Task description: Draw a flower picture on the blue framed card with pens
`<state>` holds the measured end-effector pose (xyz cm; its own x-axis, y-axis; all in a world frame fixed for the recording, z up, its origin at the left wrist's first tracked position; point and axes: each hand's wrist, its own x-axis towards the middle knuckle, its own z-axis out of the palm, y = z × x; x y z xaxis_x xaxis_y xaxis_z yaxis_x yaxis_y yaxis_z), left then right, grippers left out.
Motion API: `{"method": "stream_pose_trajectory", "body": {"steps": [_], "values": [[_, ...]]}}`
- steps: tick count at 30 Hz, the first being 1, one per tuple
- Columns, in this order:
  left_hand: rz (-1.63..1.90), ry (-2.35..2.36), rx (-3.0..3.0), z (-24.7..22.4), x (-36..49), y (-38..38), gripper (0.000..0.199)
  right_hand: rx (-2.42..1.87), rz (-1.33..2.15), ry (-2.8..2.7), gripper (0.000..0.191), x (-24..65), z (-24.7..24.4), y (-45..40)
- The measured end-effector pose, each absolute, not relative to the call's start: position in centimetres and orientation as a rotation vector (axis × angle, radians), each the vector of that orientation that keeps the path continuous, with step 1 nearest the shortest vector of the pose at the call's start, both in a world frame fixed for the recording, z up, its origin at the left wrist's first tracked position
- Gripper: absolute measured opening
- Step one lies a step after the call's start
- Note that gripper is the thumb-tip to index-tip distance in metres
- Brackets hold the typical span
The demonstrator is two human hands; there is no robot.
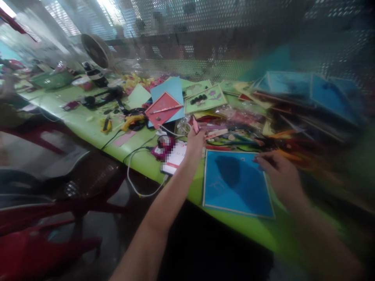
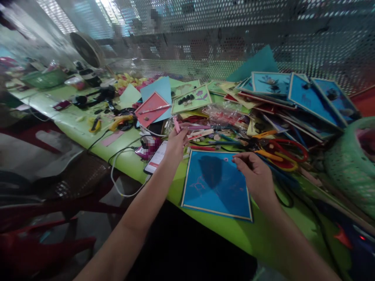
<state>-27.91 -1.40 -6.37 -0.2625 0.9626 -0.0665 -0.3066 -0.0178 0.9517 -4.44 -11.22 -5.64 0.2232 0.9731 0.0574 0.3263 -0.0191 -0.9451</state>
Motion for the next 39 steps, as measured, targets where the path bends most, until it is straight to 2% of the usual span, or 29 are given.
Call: {"method": "stream_pose_trajectory", "body": {"steps": [2,6,8,10,15,18,23,29,36,39], "values": [[1.533,1.188,0.774,-6.7,-28.1,-1.2,0.017,-1.525,0.770,-1.408,0.018,-4.3,-6.1,-11.3],[1.543,1.191,0.730,-6.9,-27.9,-1.3,0.050,-1.451,0.599,-1.690,0.023,-3.8,-7.5,-11.2],[1.552,1.171,0.704,-6.7,-27.8,-1.3,0.058,-1.423,0.523,-1.828,0.025,-3.7,-7.9,-10.7],[1.563,1.139,0.669,-6.6,-27.8,-1.4,0.054,-1.387,0.434,-1.979,0.026,-4.1,-8.0,-9.7],[1.588,1.084,0.642,-6.3,-27.8,-2.0,0.024,-1.310,0.240,-2.338,0.031,-7.1,-7.3,-6.4],[1.582,1.053,0.667,-6.2,-27.7,-2.5,0.014,-1.396,0.069,-2.480,0.033,-9.2,-7.1,-4.7],[1.554,1.005,0.719,-5.8,-27.4,-3.3,0.015,-1.519,-0.175,-2.599,0.020,-10.7,-7.5,-3.4],[1.543,0.950,0.729,-5.7,-27.3,-3.5,0.017,-1.532,-0.159,-2.614,0.006,-10.6,-7.7,-2.5],[1.528,0.928,0.736,-5.8,-27.6,-3.6,0.016,-1.428,-0.119,-2.626,0.018,-9.8,-7.3,-2.3],[1.517,0.971,0.873,-6.1,-28.0,-3.5,0.011,-1.349,0.011,-2.466,0.020,-8.1,-6.1,-3.5]]}}
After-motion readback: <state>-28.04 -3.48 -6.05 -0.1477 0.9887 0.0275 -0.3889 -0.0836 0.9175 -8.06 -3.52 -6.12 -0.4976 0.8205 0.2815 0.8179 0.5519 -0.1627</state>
